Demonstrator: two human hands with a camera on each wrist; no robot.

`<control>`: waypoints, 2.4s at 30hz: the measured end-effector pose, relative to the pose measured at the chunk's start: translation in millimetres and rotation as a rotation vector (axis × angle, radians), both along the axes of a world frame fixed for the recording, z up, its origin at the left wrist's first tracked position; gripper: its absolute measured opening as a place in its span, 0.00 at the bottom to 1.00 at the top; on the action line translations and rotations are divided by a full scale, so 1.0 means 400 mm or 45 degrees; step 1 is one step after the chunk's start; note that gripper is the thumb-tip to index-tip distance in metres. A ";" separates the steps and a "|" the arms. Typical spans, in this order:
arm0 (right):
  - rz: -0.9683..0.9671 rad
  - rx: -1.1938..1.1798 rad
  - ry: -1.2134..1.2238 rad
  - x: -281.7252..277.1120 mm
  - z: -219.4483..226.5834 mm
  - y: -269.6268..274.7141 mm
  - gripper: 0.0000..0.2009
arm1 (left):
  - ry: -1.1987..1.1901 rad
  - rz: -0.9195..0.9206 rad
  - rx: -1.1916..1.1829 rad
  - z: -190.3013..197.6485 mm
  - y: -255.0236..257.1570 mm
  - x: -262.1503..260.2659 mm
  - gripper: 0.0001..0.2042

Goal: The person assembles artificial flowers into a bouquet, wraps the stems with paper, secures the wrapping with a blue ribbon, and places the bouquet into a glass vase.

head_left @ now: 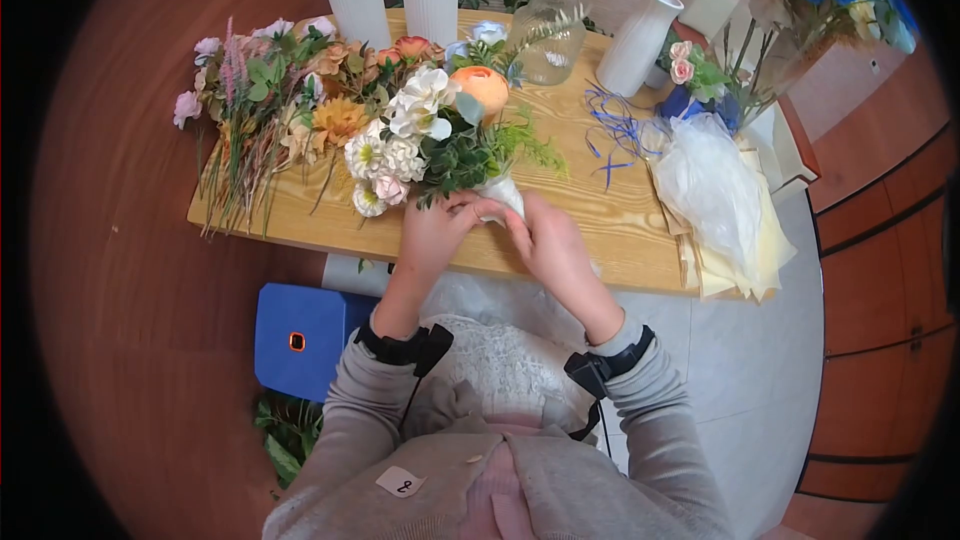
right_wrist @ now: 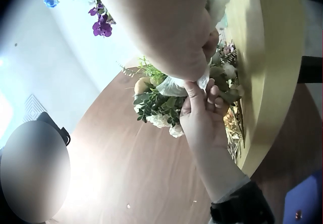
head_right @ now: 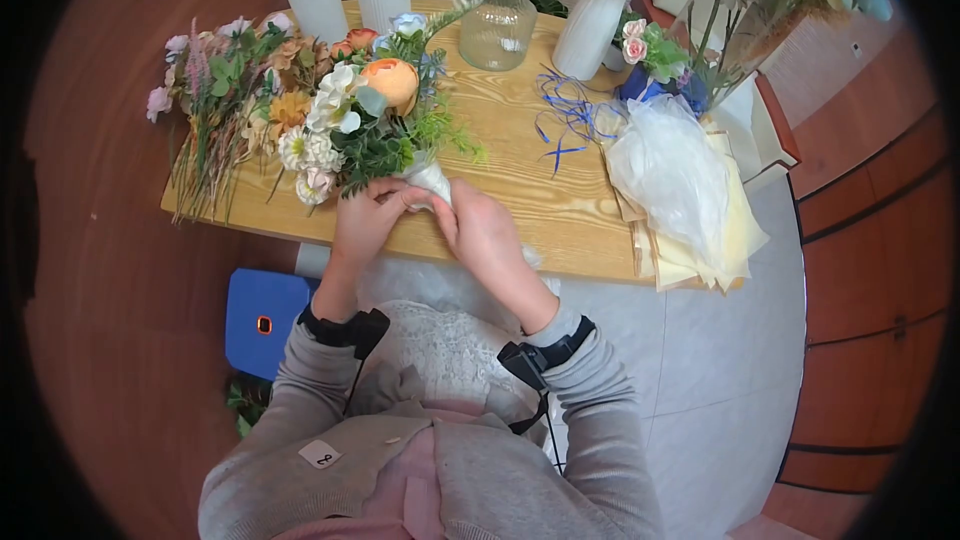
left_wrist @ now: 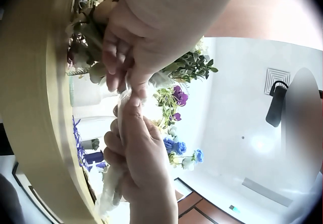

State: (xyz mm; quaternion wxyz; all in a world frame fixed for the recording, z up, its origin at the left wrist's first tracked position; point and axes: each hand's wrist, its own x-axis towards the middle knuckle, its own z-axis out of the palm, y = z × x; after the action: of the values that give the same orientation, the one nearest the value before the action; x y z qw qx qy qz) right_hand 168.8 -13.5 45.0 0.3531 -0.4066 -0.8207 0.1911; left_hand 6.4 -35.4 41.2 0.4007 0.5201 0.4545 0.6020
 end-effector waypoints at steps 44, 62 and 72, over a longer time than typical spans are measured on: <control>0.007 -0.105 -0.138 0.025 -0.072 -0.047 0.09 | -0.338 -0.031 -0.104 -0.043 0.064 0.062 0.14; -0.450 0.203 0.022 0.285 -0.052 0.422 0.06 | -0.377 -0.358 -0.201 0.032 0.299 0.036 0.15; -0.494 -0.213 0.395 0.272 0.051 0.500 0.08 | -0.435 -0.370 -0.133 -0.004 0.329 0.019 0.16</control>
State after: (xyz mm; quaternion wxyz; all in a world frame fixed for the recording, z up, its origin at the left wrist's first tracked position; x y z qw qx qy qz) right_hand 277.6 186.7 65.4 0.4697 -0.5502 -0.6447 0.2471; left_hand 14.1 96.3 39.5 0.5809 0.4490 0.3309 0.5928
